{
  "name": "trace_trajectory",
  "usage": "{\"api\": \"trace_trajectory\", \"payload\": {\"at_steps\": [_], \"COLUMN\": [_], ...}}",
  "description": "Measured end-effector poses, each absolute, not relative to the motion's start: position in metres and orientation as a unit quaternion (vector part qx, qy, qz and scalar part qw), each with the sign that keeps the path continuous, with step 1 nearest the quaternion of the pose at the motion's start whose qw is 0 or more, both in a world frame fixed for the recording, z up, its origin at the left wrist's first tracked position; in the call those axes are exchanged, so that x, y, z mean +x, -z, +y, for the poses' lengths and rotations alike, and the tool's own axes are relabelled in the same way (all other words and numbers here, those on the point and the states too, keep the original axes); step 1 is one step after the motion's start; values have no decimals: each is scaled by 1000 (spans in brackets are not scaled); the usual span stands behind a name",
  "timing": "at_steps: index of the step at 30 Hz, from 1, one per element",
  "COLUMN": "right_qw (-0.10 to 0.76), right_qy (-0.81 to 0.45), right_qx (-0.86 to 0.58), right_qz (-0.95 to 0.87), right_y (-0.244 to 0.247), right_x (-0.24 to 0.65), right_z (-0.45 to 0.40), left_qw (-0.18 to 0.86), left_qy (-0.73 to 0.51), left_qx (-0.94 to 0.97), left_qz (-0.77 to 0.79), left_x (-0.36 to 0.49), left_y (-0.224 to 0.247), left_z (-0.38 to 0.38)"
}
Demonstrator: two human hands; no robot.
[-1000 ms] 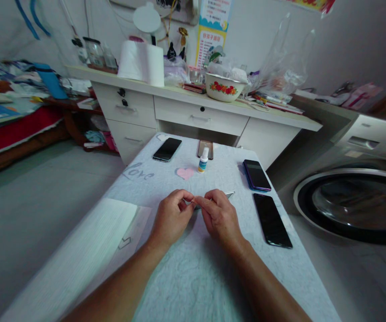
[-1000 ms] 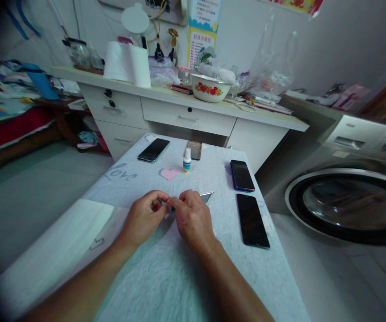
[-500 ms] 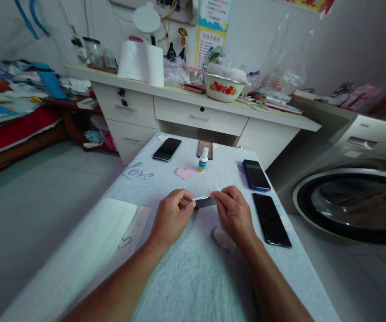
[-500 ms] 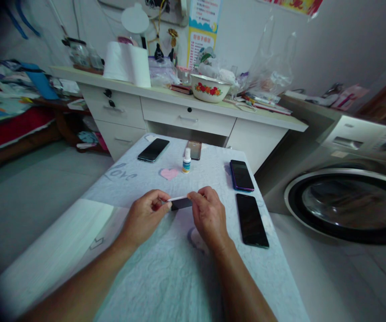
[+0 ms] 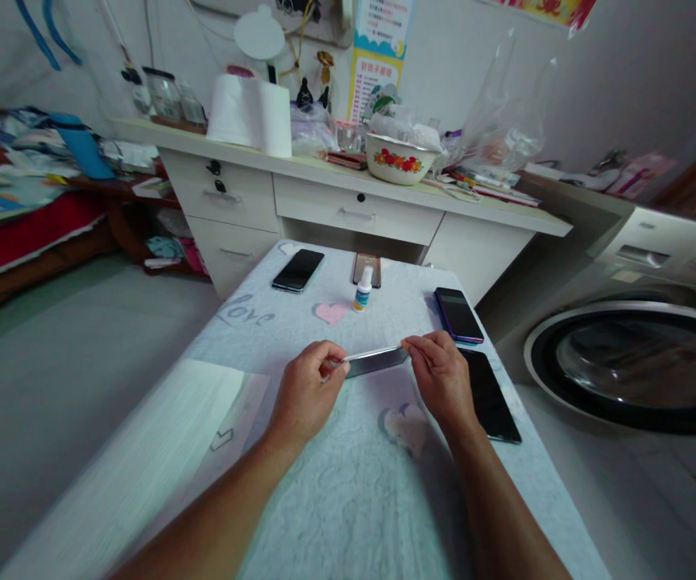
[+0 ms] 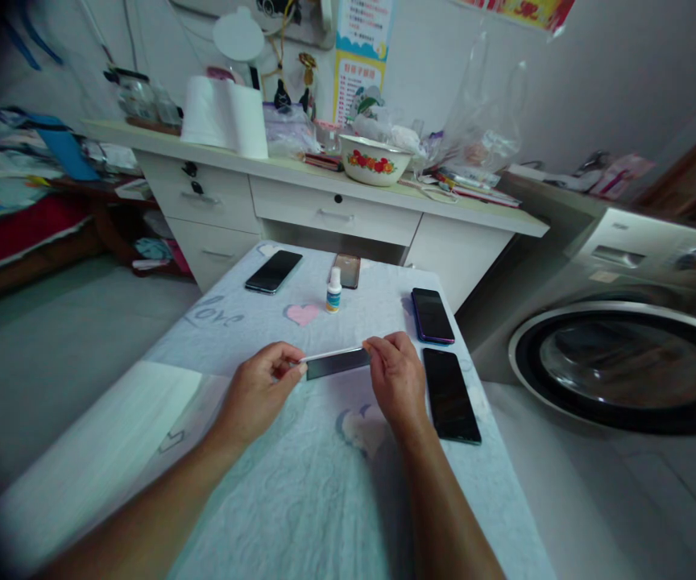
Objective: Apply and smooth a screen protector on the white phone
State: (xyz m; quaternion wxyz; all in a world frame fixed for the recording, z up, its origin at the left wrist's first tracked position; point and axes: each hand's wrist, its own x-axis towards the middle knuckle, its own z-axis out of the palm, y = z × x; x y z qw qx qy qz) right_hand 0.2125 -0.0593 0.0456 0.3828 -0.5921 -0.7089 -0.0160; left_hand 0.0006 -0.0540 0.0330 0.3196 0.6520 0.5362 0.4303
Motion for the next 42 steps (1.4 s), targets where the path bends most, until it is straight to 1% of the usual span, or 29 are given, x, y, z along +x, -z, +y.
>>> {"api": "trace_trajectory", "payload": {"at_steps": [17, 26, 33, 38, 42], "right_qw": [463, 462, 433, 452, 467], "right_qy": [-85, -170, -214, -300, -317], "right_qx": [-622, -658, -674, -640, -629], "right_qz": [-626, -571, -559, -544, -535], "right_y": [-40, -29, -22, -27, -26], "right_x": [224, 231, 230, 226, 227], "right_z": [-55, -51, -51, -53, -51], "left_qw": [321, 317, 313, 307, 305], "left_qy": [-434, -440, -438, -436, -437], "left_qx": [655, 654, 655, 657, 654], "left_qz": [528, 527, 530, 532, 537], "left_x": [1, 2, 2, 1, 2], "left_y": [-34, -33, -32, -31, -33], "left_z": [-54, -54, -54, -54, -54]}}
